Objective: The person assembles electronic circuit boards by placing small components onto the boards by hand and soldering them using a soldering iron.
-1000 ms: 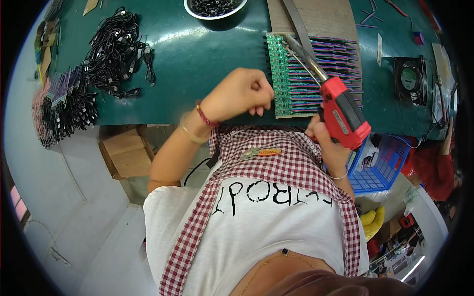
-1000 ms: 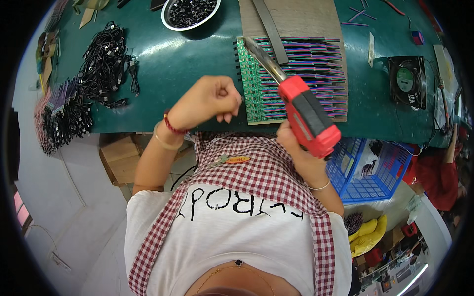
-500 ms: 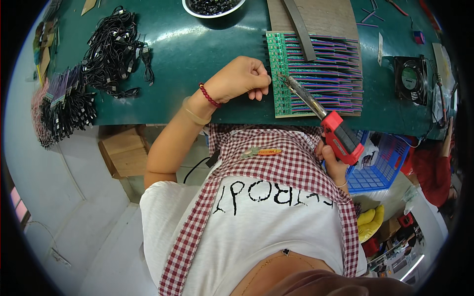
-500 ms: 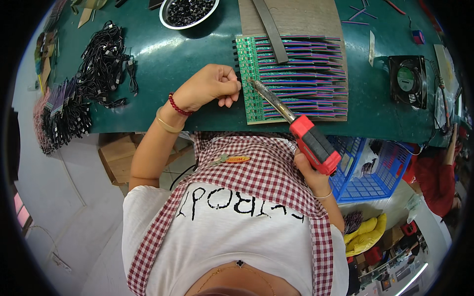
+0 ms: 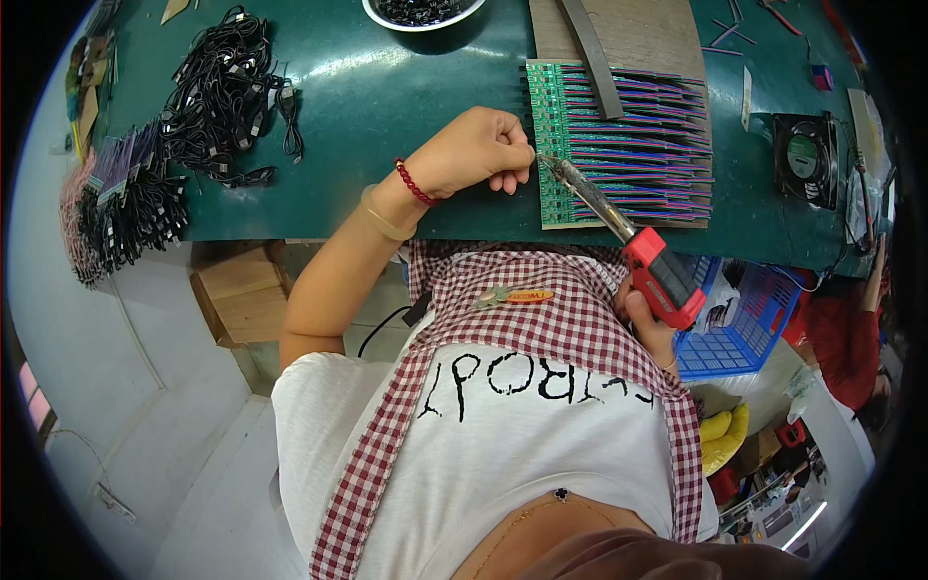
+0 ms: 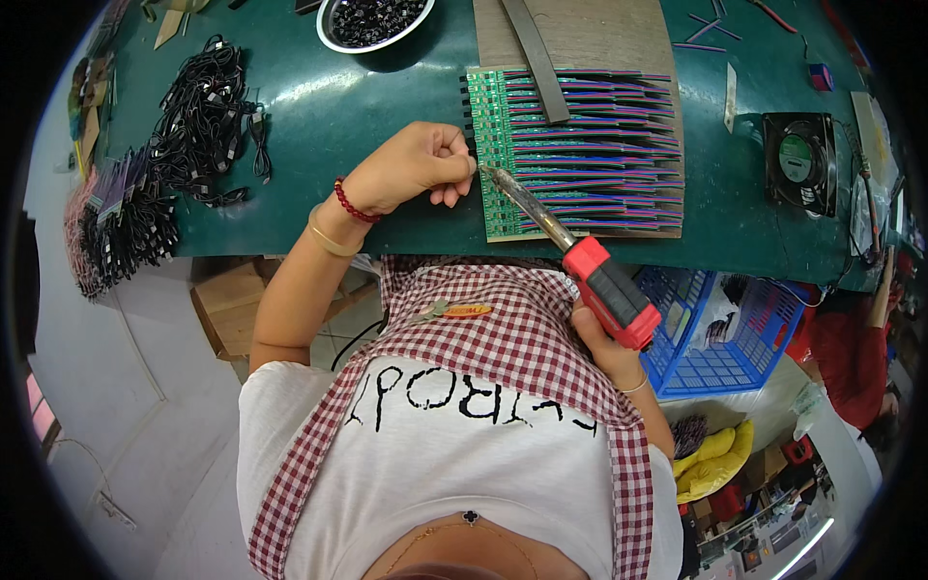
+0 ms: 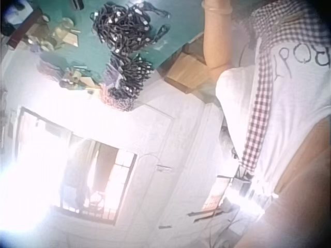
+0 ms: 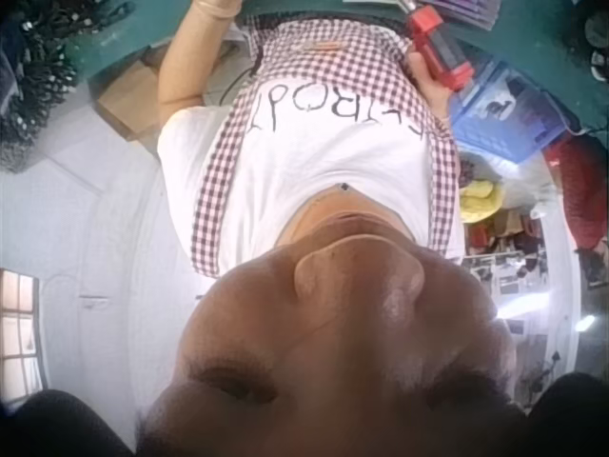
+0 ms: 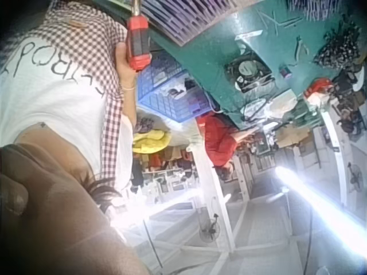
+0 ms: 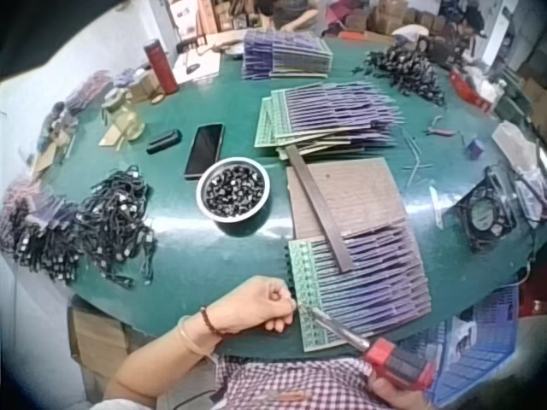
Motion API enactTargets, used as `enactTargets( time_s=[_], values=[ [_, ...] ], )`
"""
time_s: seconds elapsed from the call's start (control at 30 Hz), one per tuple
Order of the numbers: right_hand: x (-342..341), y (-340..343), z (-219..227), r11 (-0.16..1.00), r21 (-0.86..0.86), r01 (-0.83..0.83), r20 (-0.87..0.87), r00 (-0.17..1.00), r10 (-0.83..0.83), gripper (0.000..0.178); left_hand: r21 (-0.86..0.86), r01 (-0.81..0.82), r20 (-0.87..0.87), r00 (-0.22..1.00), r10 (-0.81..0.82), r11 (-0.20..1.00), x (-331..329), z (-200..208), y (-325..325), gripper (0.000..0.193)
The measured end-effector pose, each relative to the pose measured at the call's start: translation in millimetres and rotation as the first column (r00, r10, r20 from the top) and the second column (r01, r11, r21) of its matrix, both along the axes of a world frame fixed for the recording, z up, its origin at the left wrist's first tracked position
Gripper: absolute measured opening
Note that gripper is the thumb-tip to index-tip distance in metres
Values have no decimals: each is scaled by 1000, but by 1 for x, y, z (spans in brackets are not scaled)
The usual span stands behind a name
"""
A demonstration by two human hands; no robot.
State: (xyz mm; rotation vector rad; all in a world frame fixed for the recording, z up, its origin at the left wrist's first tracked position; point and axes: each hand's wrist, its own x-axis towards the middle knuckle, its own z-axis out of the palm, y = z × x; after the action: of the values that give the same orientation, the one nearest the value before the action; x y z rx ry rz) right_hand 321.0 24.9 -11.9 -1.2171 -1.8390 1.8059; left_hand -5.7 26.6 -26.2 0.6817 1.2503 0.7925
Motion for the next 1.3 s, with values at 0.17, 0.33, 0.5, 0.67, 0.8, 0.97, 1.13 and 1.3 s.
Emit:
enactTargets(
  time_s=[0.17,0.33,0.5,0.67,0.8,0.97,1.13,1.3],
  values=[
    [-7,-5,4,979,-101,180,-87,978,-188,12,-2,-6,0,1000,6,1000,0,3,1,13],
    [-12,-4,12,962,-203,181,-172,961,-217,15,-4,16,-11,1000,-17,1000,-2,3,2,13],
    [-17,-4,12,973,-135,185,-104,974,-200,16,-13,11,0,1000,-11,1000,-3,2,2,11],
    [-23,-4,14,973,-140,183,-223,952,-211,20,-17,18,-8,1000,-19,1000,-4,3,1,11],
    [-22,4,14,973,-51,227,-290,929,-232,45,-9,29,-38,999,-29,1000,-3,7,1,14],
    [-17,27,31,943,-21,333,-477,825,-302,43,53,126,-246,963,-109,991,-3,26,5,16],
    [25,54,48,794,103,599,-646,647,-404,43,396,-17,-676,672,304,918,-38,40,25,19],
    [64,104,64,521,247,817,-745,504,-437,34,212,282,-949,-170,266,936,-119,2,46,34]
  ],
)
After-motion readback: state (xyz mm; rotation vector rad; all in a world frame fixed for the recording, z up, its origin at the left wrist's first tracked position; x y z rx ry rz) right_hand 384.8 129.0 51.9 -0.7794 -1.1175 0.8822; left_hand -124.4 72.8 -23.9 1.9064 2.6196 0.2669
